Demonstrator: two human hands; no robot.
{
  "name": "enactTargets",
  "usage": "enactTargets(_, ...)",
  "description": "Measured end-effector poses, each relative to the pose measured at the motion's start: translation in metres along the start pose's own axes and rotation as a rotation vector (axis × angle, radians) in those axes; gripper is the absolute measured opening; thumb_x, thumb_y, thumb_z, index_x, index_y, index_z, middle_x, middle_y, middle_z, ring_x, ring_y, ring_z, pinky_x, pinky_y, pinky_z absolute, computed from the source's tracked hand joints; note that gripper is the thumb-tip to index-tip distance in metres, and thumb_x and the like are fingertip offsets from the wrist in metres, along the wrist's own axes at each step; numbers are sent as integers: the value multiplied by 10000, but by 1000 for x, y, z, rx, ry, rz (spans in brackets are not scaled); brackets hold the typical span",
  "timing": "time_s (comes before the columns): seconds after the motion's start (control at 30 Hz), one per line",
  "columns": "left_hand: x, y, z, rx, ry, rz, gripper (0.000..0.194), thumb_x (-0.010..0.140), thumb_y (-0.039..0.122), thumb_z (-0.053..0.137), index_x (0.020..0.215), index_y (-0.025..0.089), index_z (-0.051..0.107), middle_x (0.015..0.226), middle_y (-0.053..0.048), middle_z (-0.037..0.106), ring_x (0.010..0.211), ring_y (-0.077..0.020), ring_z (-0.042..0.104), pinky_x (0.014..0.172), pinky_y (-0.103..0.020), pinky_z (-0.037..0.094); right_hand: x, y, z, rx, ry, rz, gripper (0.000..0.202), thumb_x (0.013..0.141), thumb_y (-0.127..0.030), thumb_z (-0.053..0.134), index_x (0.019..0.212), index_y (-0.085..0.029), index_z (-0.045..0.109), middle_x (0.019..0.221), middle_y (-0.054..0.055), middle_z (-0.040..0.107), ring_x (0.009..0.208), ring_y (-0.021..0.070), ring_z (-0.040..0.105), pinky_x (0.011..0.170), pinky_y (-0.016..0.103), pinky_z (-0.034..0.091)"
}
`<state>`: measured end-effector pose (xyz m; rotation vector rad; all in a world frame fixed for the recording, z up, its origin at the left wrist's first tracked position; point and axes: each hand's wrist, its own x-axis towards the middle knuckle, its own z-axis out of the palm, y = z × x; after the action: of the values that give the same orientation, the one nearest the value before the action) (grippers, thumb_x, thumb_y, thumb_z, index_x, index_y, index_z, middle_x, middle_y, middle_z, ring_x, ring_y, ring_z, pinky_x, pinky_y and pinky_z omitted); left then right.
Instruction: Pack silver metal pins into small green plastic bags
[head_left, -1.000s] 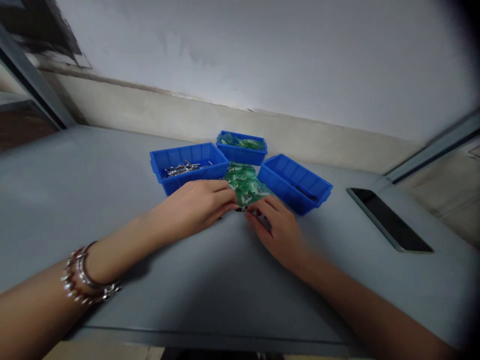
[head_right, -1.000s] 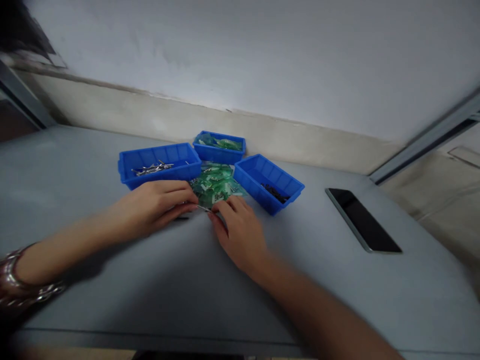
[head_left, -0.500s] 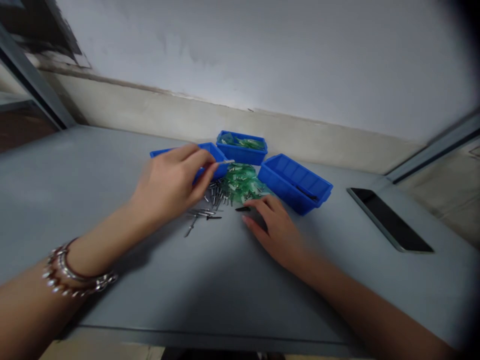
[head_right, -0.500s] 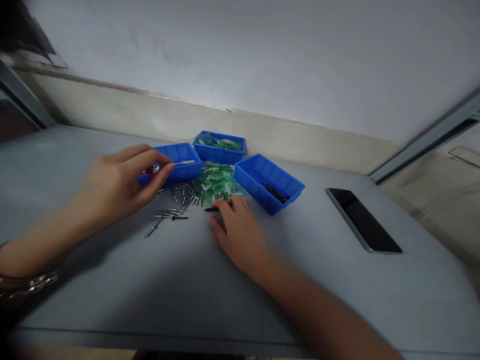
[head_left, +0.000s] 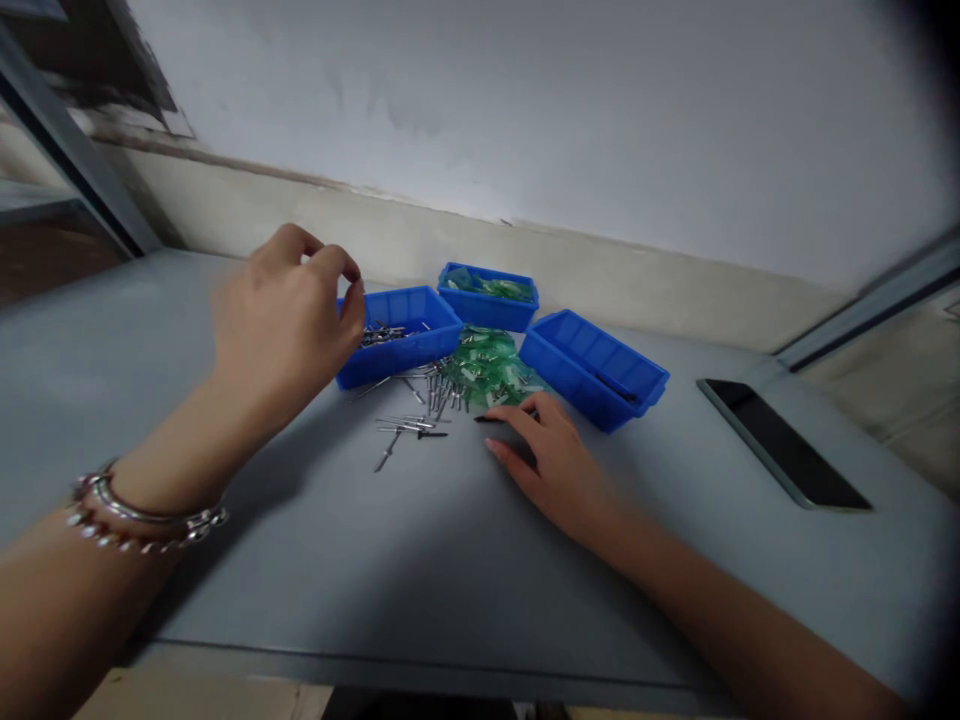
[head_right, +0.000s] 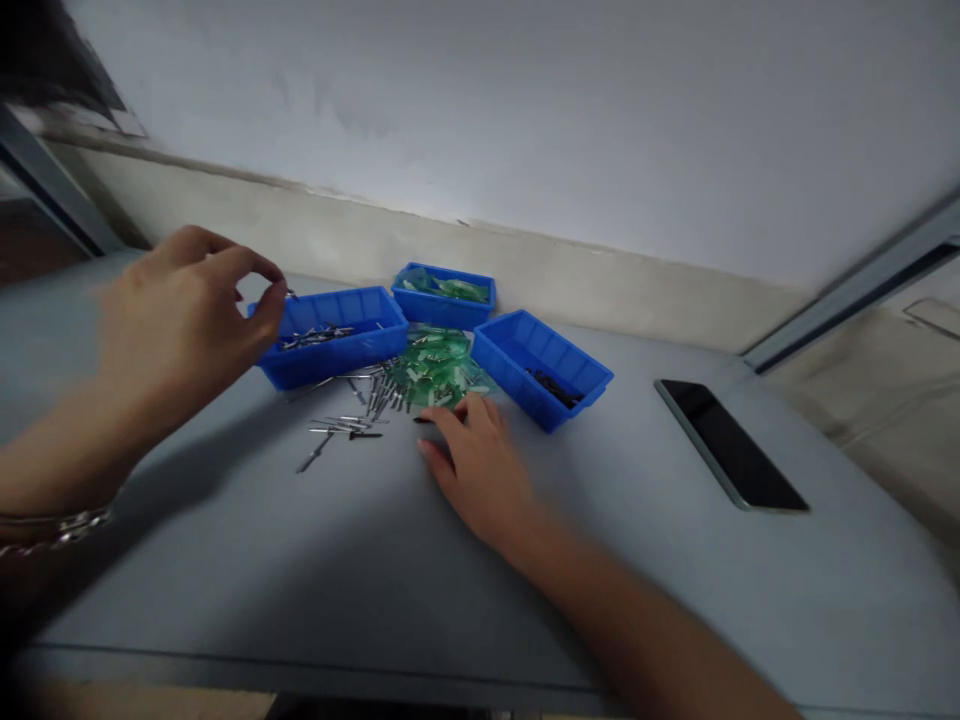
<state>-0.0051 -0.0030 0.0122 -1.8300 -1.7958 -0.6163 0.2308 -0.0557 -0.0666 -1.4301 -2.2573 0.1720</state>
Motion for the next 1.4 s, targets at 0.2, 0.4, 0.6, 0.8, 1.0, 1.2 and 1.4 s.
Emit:
enactTargets(0.2, 1, 2, -1, 35, -111, 1, 326, 940, 307, 383, 1074, 168, 646, 1135, -109, 584, 909, -265, 602, 622, -316, 432, 0, -3, -4, 2, -36, -21, 311, 918, -274, 546, 1222, -246, 607, 996, 94, 533, 977, 243, 549, 884, 434, 514)
enactTargets(0.4, 0, 1, -6, 22, -297, 52, 356, 948, 318, 366, 1099, 135, 631, 1142, -148, 570, 963, -309, 592, 704, -388, 509, -1, -6, -6, -13, -13, -60, 305, 918, -275, 550, 1212, -267, 630, 998, 93, 511, 965, 236, 539, 888, 431, 510)
enactTargets(0.6, 4, -1, -3, -58, -385, 207, 364, 955, 301, 342, 1174, 81, 532, 1115, -186, 523, 899, -274, 582, 751, -402, 479, 0, -5, -6, -20, -10, -63, 299, 915, -272, 557, 1206, -277, 626, 1009, 90, 513, 993, 241, 539, 897, 441, 512)
enactTargets(0.8, 6, -2, 15, -298, -706, 557, 285, 850, 394, 576, 1022, 169, 603, 1126, -120, 583, 936, -252, 585, 806, -358, 448, 8, 3, -1, -37, -20, 3, 314, 896, -242, 572, 1206, -208, 613, 1058, 119, 525, 1030, 260, 544, 917, 452, 505)
enactTargets(1.0, -5, -24, 44, -401, -806, 573, 537, 686, 360, 697, 1201, 277, 568, 1263, -65, 573, 1073, -284, 568, 878, -361, 443, 12, 4, 7, -37, -8, 24, 281, 888, -237, 578, 1168, -239, 601, 1048, 98, 528, 1014, 255, 550, 905, 464, 509)
enactTargets(1.2, -10, -16, 32, -403, -984, 500, 403, 713, 256, 597, 1112, 218, 550, 1082, -72, 600, 898, -226, 586, 741, -298, 458, 12, -2, 6, -19, 0, 20, 243, 907, -250, 563, 1144, -217, 602, 1045, 96, 522, 1008, 245, 539, 912, 441, 499)
enactTargets(1.4, -5, -6, 17, -406, -1108, 571, 164, 736, 171, 523, 899, 181, 537, 944, -67, 589, 812, -201, 568, 678, -289, 428, 10, -5, -2, 7, -53, 22, 241, 915, -249, 553, 1140, -185, 611, 1055, 101, 522, 1006, 231, 532, 916, 412, 495)
